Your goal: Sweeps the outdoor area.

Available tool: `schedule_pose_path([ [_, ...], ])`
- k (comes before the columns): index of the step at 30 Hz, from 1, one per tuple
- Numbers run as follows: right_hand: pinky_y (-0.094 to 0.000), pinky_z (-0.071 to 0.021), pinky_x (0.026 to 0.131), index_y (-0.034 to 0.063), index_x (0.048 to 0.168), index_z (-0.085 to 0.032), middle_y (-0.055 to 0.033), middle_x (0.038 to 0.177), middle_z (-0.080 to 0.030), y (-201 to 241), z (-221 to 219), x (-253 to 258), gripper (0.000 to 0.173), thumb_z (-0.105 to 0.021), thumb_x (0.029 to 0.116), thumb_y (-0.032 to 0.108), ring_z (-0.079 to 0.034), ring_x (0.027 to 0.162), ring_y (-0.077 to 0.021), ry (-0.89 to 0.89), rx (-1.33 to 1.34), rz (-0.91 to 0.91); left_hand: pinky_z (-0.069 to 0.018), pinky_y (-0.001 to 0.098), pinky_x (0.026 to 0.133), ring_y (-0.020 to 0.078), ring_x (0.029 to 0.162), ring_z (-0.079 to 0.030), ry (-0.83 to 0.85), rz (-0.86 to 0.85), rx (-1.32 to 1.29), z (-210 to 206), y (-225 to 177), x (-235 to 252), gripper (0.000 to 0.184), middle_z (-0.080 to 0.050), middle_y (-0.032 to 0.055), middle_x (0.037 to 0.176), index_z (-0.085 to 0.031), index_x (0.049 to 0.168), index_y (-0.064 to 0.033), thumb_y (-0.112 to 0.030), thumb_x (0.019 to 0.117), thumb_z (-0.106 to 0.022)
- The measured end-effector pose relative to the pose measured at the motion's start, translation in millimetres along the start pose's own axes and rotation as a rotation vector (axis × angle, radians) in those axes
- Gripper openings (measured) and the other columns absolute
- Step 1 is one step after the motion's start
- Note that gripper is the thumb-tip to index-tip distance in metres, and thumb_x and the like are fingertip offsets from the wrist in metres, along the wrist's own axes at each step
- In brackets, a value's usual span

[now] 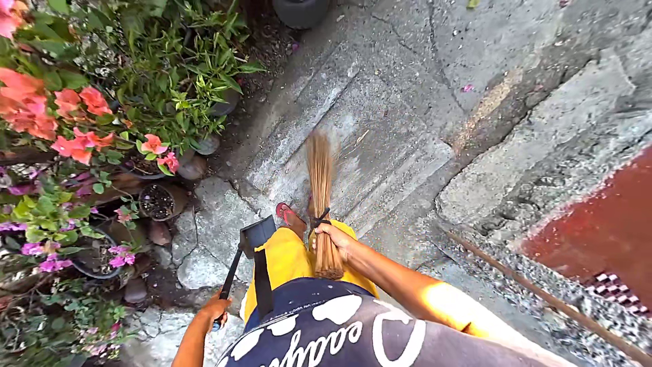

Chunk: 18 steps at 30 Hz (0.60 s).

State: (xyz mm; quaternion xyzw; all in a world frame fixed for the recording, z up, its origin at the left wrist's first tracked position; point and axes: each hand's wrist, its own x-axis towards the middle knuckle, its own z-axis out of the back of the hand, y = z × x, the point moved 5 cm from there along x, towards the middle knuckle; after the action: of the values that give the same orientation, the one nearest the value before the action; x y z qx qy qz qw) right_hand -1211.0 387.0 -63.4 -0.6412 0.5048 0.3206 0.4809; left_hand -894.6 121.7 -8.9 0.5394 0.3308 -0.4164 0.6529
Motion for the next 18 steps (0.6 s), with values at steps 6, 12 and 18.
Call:
schedule_pose_path([
  [6, -0.0306, -0.0565, 0.054, 0.0072, 0.111, -0.051, -0.0067, 0.073, -0.059, 176.0, 63.0, 34.9, 0.018, -0.051, 0.1026, 0.023, -0.061, 0.056, -0.0154, -0.192, -0.111, 0.325, -0.0444, 0.0275, 0.047, 0.0123, 0.049, -0.046, -0.011, -0.035, 0.035, 24.4, -29.3, 4.7, 0.064, -0.049, 0.007, 0.077, -0.018, 0.161, -0.0149, -0.021, 0.1086, -0.053],
  [12, -0.0389, -0.0584, 0.06, 0.0018, 0.106, -0.053, -0.0099, 0.075, -0.062, 131.7, -82.0, 59.0, 0.012, -0.051, 0.1002, 0.012, -0.064, 0.063, -0.0205, -0.012, 0.165, 0.492, -0.0455, 0.0284, 0.049, 0.0121, 0.051, -0.048, -0.024, -0.078, -0.003, 35.3, -59.3, -5.3, 0.068, -0.052, 0.0076, 0.08, -0.012, 0.163, -0.017, -0.022, 0.1089, -0.052],
  [18, -0.0303, -0.0564, 0.055, 0.0059, 0.098, -0.054, -0.0067, 0.072, -0.06, 196.5, -202.1, 77.4, 0.022, -0.044, 0.1041, 0.025, -0.061, 0.057, -0.0157, 0.342, 0.006, 0.143, -0.0484, 0.0318, 0.054, 0.0142, 0.056, -0.051, -0.059, -0.088, 0.194, 90.0, -126.1, -19.6, 0.064, -0.057, 0.0101, 0.086, -0.015, 0.163, -0.0164, -0.021, 0.1092, -0.049],
])
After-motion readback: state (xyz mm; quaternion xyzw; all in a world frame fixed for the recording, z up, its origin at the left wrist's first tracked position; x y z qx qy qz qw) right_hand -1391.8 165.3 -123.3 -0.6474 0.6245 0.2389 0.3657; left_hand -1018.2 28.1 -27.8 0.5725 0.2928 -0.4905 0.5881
